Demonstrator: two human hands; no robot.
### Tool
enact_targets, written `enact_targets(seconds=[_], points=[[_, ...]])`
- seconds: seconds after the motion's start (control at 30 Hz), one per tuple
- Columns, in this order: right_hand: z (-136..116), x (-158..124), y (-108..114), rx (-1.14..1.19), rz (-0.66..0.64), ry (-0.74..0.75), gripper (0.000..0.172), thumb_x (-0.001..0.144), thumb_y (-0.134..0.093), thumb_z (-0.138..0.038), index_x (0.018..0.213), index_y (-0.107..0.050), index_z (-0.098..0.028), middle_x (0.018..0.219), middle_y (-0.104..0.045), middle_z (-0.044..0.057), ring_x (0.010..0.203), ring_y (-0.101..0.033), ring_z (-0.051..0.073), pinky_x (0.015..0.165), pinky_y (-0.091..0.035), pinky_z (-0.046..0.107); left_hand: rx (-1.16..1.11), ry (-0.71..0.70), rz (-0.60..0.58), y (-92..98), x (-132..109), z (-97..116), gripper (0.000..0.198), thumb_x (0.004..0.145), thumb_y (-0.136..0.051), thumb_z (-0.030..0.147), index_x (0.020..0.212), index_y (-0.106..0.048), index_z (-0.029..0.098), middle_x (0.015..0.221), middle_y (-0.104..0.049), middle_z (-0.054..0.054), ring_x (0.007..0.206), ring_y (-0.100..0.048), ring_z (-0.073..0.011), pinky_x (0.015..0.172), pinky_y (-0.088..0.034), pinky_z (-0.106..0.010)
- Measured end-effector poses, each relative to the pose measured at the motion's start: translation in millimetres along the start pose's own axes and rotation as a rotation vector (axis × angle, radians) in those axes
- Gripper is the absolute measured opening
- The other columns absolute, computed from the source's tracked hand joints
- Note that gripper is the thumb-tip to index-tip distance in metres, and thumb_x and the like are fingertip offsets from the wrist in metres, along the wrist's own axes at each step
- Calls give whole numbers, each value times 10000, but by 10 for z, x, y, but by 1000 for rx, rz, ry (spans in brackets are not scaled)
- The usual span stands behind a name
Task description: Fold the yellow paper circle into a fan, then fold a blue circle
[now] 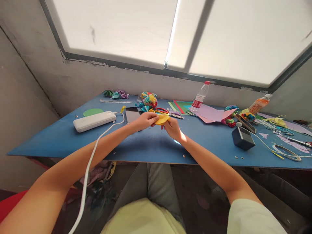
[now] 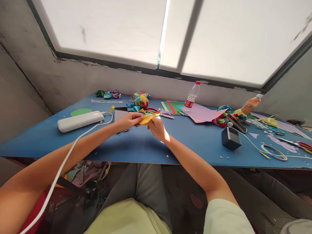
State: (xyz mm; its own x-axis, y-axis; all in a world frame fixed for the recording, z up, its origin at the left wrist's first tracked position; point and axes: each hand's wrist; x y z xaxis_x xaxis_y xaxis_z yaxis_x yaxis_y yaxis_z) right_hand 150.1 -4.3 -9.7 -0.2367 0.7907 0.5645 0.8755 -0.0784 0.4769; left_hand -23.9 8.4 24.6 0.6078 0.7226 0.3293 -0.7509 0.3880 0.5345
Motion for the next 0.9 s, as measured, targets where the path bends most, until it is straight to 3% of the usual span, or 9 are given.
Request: enact_targets(seconds=[0.1, 0.23, 0.3, 0.4, 0.5, 0.67, 0.9], points=[[5, 33, 53, 58, 115, -55, 495, 884, -312, -567, 702, -564, -182, 560, -532, 9, 493, -471, 111, 516, -359, 253, 58, -15, 50, 29, 19, -62, 332, 848, -381, 434, 670, -481, 172, 560, -473, -2, 503, -438, -109, 494, -342, -230], [-7, 120, 221, 218, 271, -72, 500, 864, -305, -614, 966, -582, -211, 766, -587, 33, 571, -517, 120, 505, -374, 248, 227, -38, 119, 76, -9, -95, 275, 828, -415, 359, 647, -507, 174, 554, -486, -4, 514, -434, -120, 502, -308, -235], [-25, 149, 273, 207, 206, -41, 476, 850, -356, -611, 964, -599, -218, 826, -598, 43, 664, -537, 137, 561, -401, 255, 323, -63, 133, 69, -37, -85, 212, 800, -458, 305, 652, -541, 178, 578, -510, -7, 542, -445, -130, 525, -295, -242], [-62, 151, 262, 83, -7, 2, 422, 817, -461, -580, 871, -648, -206, 827, -618, 41, 775, -548, 170, 666, -429, 282, 438, -95, 128, 28, -64, -74, 173, 789, -457, 251, 695, -589, 190, 622, -551, -14, 584, -476, -147, 556, -294, -249], [-76, 132, 203, 32, -125, 20, 363, 800, -514, -523, 812, -666, -193, 786, -633, 34, 764, -556, 182, 672, -437, 291, 517, -103, 122, -5, -66, -90, 170, 781, -448, 227, 724, -606, 193, 666, -579, -31, 635, -506, -168, 577, -301, -253], [-27, 140, 175, 47, -160, 5, 305, 796, -528, -466, 791, -658, -189, 768, -634, 28, 723, -556, 170, 649, -437, 280, 558, -113, 100, 0, -57, -115, 153, 760, -447, 202, 709, -591, 189, 653, -564, -33, 618, -491, -165, 560, -285, -251], [-28, 131, 112, 85, -58, -24, 307, 808, -531, -450, 802, -634, -161, 730, -600, 23, 687, -525, 147, 635, -417, 263, 471, -138, 77, 31, -29, -75, 229, 815, -378, 232, 670, -545, 171, 583, -492, -1, 546, -434, -121, 535, -307, -226]])
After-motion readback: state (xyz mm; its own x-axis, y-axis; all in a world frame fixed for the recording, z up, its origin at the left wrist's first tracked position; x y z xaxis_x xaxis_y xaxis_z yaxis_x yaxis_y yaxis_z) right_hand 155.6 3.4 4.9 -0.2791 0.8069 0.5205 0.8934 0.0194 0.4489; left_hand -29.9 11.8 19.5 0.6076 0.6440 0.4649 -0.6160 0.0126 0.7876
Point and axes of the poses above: each hand's wrist, its own x-axis towards the middle knuckle, its own y-axis out of the back of the hand, z = x × y
